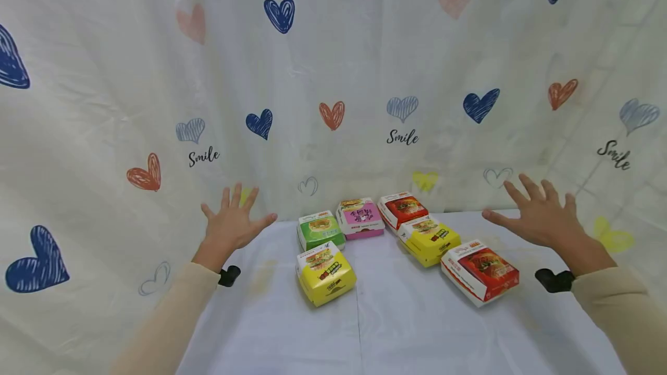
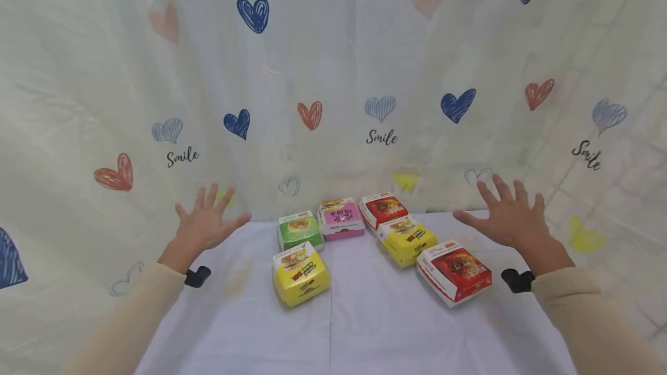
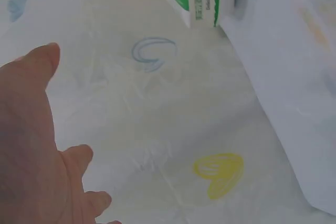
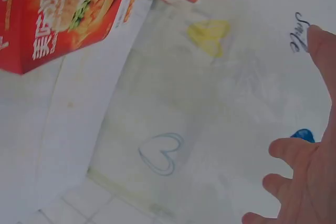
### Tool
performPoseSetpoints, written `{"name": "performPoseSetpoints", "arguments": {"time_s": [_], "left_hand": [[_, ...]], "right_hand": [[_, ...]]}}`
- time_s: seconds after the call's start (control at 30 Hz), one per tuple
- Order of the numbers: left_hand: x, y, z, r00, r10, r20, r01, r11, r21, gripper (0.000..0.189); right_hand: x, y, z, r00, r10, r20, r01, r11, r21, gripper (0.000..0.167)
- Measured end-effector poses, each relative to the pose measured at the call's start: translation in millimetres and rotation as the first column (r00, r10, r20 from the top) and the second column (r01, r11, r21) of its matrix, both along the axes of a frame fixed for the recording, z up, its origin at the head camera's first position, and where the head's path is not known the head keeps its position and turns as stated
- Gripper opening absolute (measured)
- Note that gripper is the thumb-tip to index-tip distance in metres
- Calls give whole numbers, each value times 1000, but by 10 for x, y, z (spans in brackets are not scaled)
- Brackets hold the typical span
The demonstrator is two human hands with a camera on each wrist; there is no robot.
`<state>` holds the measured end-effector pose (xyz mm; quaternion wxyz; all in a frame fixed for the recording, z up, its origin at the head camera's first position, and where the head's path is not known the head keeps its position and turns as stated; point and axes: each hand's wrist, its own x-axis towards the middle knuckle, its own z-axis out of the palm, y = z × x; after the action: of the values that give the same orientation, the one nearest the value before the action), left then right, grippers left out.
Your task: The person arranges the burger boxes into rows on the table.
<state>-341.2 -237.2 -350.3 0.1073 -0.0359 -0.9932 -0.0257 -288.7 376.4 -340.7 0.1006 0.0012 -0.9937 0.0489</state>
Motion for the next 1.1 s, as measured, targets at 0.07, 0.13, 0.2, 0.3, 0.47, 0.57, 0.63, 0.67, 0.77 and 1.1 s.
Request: {"name": "performPoseSetpoints", "arguments": {"time_s": [0.07,0.13,0.2,0.3,0.47,0.57,0.63,0.67,0.77,1.1], "left_hand": [[52,26,-29,1000,-6,-8,6,1000,-8,101],[112,62,-74,999,-18,-28,18,1000,-16,99],[176,104,-128,998,-31,-49,30,999,-12,97],[279,181,-210,994,-48,-95,50,999,14,93],[469,339,-332,976,-84,-199,108,988,113,78],[559,438,-394,956,-99,-276,157,967,199,63],[603,500,-431,943,-94,-319,183,947,264,53],[621,529,-449,939,-90,-333,197,933,302,49],[651,602,-505,933,-78,-352,224,890,398,37],[590,680,-751,964,-50,-262,183,837,515,23]], "right_hand": [[48,-80,-8,1000,3,-18,-3,1000,8,110],[104,-182,-23,999,17,-45,-16,1000,7,107],[164,-304,-42,997,34,-74,-34,999,1,103],[253,-514,-57,992,67,-103,-71,997,-39,92],[395,-895,-72,985,147,-86,-162,964,-211,72],[460,-1121,-113,973,206,-100,-227,923,-309,60],[479,-1265,-164,963,242,-120,-270,892,-363,52],[480,-1334,-197,956,260,-135,-292,874,-389,48],[452,-1544,-319,940,303,-155,-339,806,-484,38],[223,-2177,-851,928,373,-10,-253,608,-752,34]]}}
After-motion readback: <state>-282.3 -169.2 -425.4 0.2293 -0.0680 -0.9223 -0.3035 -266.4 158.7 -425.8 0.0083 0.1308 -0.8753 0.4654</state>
